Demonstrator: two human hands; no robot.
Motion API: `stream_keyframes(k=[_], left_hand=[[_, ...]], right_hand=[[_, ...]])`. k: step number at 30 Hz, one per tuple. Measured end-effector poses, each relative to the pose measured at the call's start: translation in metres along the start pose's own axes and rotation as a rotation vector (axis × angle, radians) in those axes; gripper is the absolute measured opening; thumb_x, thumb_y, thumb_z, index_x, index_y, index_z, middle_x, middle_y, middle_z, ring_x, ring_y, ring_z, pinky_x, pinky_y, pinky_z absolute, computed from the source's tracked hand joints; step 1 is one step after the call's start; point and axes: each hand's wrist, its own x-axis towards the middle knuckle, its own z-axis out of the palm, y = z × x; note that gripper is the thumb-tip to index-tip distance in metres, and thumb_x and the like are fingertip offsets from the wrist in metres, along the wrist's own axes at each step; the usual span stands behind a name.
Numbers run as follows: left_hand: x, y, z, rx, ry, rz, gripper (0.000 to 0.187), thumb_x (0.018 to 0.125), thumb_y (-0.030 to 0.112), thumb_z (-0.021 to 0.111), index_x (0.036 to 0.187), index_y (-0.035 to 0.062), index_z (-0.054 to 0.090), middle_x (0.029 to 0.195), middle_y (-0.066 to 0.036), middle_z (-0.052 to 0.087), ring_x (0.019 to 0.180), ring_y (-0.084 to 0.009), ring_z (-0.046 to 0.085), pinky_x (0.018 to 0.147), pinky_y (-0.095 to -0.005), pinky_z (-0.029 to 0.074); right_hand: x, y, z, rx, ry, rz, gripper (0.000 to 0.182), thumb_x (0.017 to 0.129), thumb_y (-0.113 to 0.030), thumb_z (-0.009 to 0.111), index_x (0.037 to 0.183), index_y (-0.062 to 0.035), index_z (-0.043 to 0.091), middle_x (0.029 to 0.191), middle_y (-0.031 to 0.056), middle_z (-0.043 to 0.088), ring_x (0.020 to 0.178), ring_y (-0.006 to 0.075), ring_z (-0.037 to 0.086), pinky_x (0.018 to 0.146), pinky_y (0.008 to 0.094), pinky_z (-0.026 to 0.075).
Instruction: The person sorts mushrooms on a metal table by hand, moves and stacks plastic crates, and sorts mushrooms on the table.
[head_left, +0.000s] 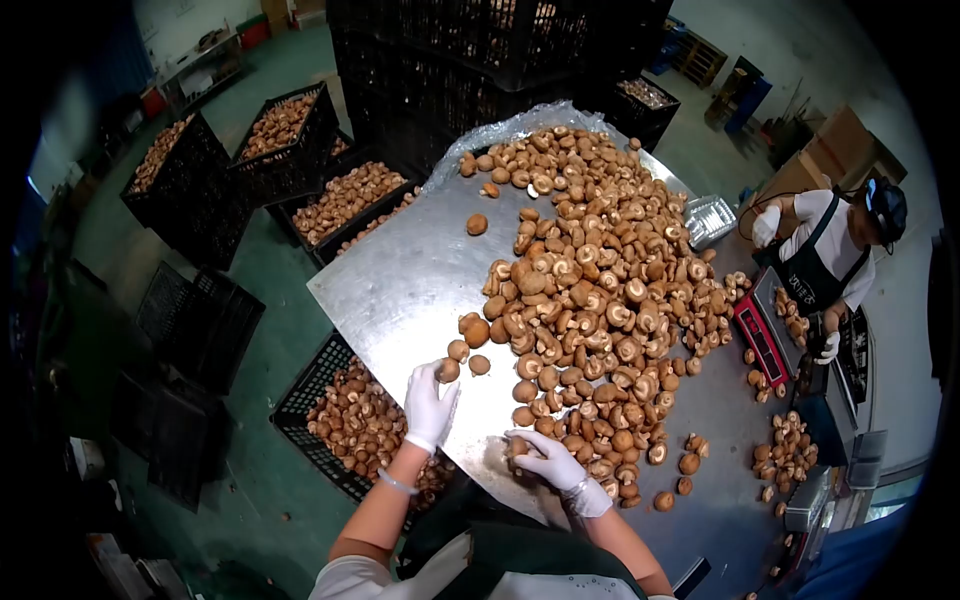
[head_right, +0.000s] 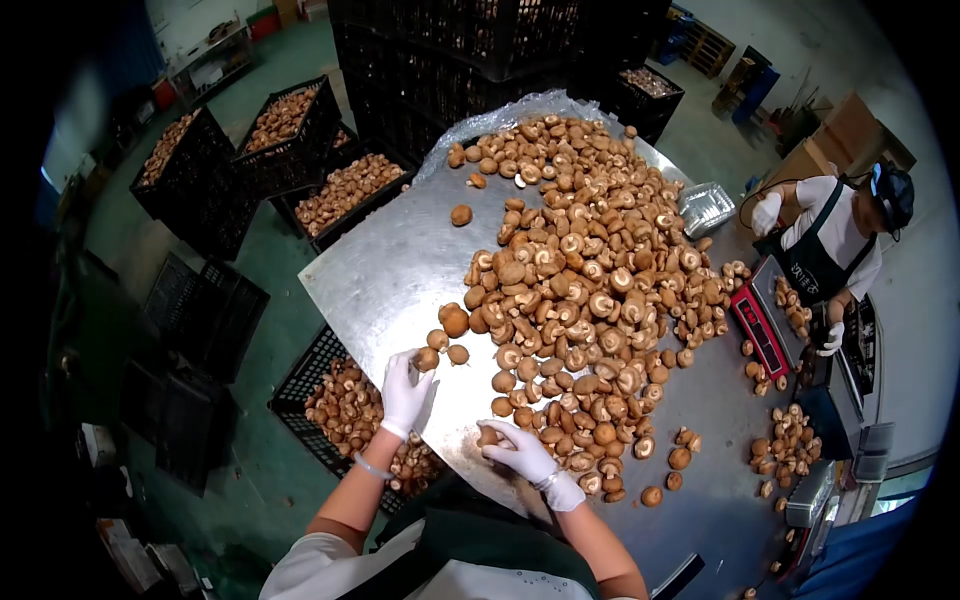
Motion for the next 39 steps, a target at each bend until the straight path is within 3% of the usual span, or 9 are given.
stream_keyframes(k=[5,11,12,15,18,25,31,35,39], left_hand=[[0.02,-0.019,0.014,0.171,-0.059,0.143,0.048,0.07,0.016,0.072,0.113,0.0016,0.055,0.1,-0.016,0.057,0.096,-0.035,0.052,0.087,-0.0411,0.043],[-0.015,-0.043,-0.035,0.157,0.208,0.029,0.043,0.073,0.015,0.066,0.111,-0.0033,0.057,0.105,-0.019,0.057,0.097,-0.0337,0.054,0.088,-0.0409,0.043],[-0.023,-0.057,-0.048,0.127,0.28,-0.018,0.043,0.075,0.015,0.066,0.112,-0.0036,0.056,0.105,-0.018,0.057,0.098,-0.0327,0.054,0.089,-0.0412,0.042],[-0.042,-0.103,-0.085,0.265,0.233,-0.218,0.043,0.078,0.015,0.065,0.116,-0.0022,0.055,0.115,-0.018,0.054,0.112,-0.0353,0.048,0.094,-0.0428,0.039],[-0.036,-0.094,-0.093,0.551,0.211,-0.1,0.048,0.077,0.016,0.066,0.121,0.0007,0.052,0.131,-0.019,0.045,0.127,-0.0396,0.035,0.104,-0.0468,0.03],[0.06,0.009,0.01,0.131,0.029,0.397,0.046,0.071,0.015,0.065,0.113,-0.0007,0.057,0.116,-0.016,0.056,0.106,-0.0354,0.052,0.09,-0.0473,0.04],[0.095,0.031,0.089,0.413,-0.126,0.725,0.045,0.075,0.025,0.068,0.118,0.0145,0.058,0.112,-0.01,0.06,0.102,-0.0305,0.054,0.079,-0.0389,0.044],[0.09,0.035,0.088,-0.526,-0.38,-0.156,0.028,0.089,0.022,0.06,0.114,0.0069,0.061,0.089,-0.003,0.064,0.071,-0.0089,0.055,0.061,-0.0212,0.044],[0.077,0.043,0.056,-0.819,-0.464,-0.416,0.031,0.095,0.024,0.052,0.117,0.0037,0.057,0.092,0.0,0.062,0.072,-0.0059,0.053,0.062,-0.0202,0.043]], right_hand=[[-0.015,-0.005,0.013,0.564,0.028,-0.185,0.048,0.095,-0.021,0.047,0.135,0.003,0.038,0.116,0.0115,0.057,0.112,0.0186,0.053,0.094,0.0295,0.042],[-0.007,0.043,0.049,1.022,0.035,0.08,0.052,0.098,-0.041,0.034,0.133,-0.0016,0.038,0.111,0.0158,0.056,0.084,0.0237,0.056,0.076,0.033,0.049],[-0.008,0.047,0.048,1.062,-0.067,0.112,0.053,0.099,-0.038,0.034,0.137,-0.002,0.035,0.123,0.0165,0.053,0.111,0.0248,0.053,0.093,0.0363,0.046],[-0.005,0.045,0.051,1.151,-0.063,0.072,0.054,0.099,-0.039,0.03,0.139,-0.0025,0.031,0.123,0.0165,0.053,0.111,0.0253,0.053,0.093,0.0372,0.045],[-0.004,0.046,0.047,1.206,-0.136,0.006,0.057,0.099,-0.043,0.029,0.14,-0.0029,0.03,0.122,0.0159,0.054,0.109,0.0252,0.054,0.093,0.0382,0.045],[-0.003,0.05,0.043,1.076,-0.141,-0.027,0.055,0.098,-0.04,0.036,0.139,-0.0023,0.032,0.116,0.0144,0.057,0.103,0.0222,0.058,0.089,0.0337,0.048],[-0.006,0.041,0.031,1.11,-0.051,-0.115,0.056,0.098,-0.038,0.035,0.139,0.0002,0.031,0.119,0.0181,0.056,0.104,0.0243,0.057,0.094,0.0357,0.044],[-0.004,0.052,0.015,1.14,0.079,-0.159,0.052,0.097,-0.04,0.036,0.132,-0.001,0.04,0.114,0.0188,0.057,0.102,0.0267,0.058,0.087,0.0409,0.049],[0.005,0.055,0.006,1.187,0.093,-0.214,0.05,0.097,-0.04,0.037,0.128,-0.0014,0.043,0.111,0.0187,0.058,0.097,0.027,0.06,0.082,0.042,0.052]])
